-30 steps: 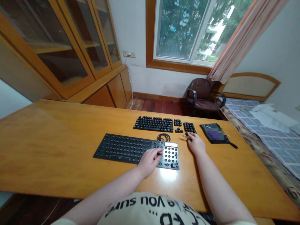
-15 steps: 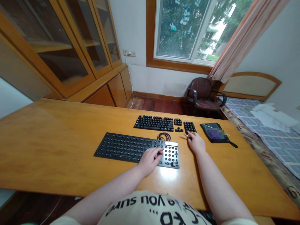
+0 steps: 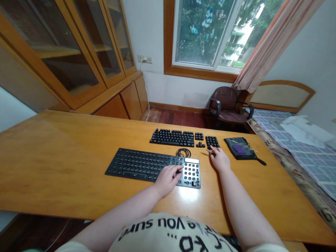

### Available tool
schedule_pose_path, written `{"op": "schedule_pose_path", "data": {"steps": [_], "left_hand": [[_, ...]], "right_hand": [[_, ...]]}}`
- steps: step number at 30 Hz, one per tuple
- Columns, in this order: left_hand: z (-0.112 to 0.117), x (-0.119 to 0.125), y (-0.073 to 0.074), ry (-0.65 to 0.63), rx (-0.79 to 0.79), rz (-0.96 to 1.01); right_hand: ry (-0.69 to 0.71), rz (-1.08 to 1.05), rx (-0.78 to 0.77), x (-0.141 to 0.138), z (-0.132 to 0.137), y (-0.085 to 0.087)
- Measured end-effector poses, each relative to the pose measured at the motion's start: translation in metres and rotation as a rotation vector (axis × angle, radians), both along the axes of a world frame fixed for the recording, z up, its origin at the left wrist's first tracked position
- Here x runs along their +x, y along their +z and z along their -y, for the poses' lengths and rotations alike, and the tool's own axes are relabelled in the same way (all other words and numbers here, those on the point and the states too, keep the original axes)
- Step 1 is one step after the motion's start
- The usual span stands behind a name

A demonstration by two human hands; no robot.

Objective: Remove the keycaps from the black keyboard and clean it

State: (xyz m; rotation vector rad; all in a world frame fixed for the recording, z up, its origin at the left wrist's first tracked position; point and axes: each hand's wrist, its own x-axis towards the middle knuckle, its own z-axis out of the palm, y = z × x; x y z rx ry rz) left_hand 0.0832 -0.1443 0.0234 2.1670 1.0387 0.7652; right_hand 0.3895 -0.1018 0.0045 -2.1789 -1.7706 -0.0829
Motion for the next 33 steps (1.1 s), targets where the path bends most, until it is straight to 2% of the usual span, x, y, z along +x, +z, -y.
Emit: {"op": "schedule_pose_path", "data": {"steps": [5, 7, 9, 11, 15, 19, 23, 29, 33], "left_hand": [[0.011, 0.001, 0.006, -0.03, 0.152, -0.093], [0.015, 0.002, 0.009, -0.063, 0.21, -0.182], [0.017, 0.006, 0.013, -0.095, 0.24, -0.251], [0.015, 0.012, 0.015, -0.136, 0.245, -0.27], [0.011, 0.033, 0.012, -0.186, 0.201, -0.23], [0.01, 0.046, 0.002, -0.158, 0.151, -0.234], [0.008, 0.046, -0.004, -0.166, 0.166, -0.239], [0.008, 0.044, -0.005, -0.156, 0.171, -0.219], [0.009, 0.045, -0.004, -0.154, 0.171, -0.194]], "right_hand": [[0.179, -0.315, 0.331, -0.02, 0.023, 0.027], [0.254, -0.454, 0.389, -0.035, 0.04, 0.038], [0.345, -0.578, 0.332, -0.05, 0.058, 0.041], [0.407, -0.699, 0.288, -0.064, 0.074, 0.037], [0.359, -0.823, 0.301, -0.081, 0.089, 0.02], [0.416, -0.772, 0.23, -0.086, 0.09, 0.015], [0.508, -0.75, 0.15, -0.086, 0.086, 0.018], [0.668, -0.791, 0.043, -0.081, 0.083, 0.017], [0.789, -0.866, -0.015, -0.074, 0.083, 0.022]]}}
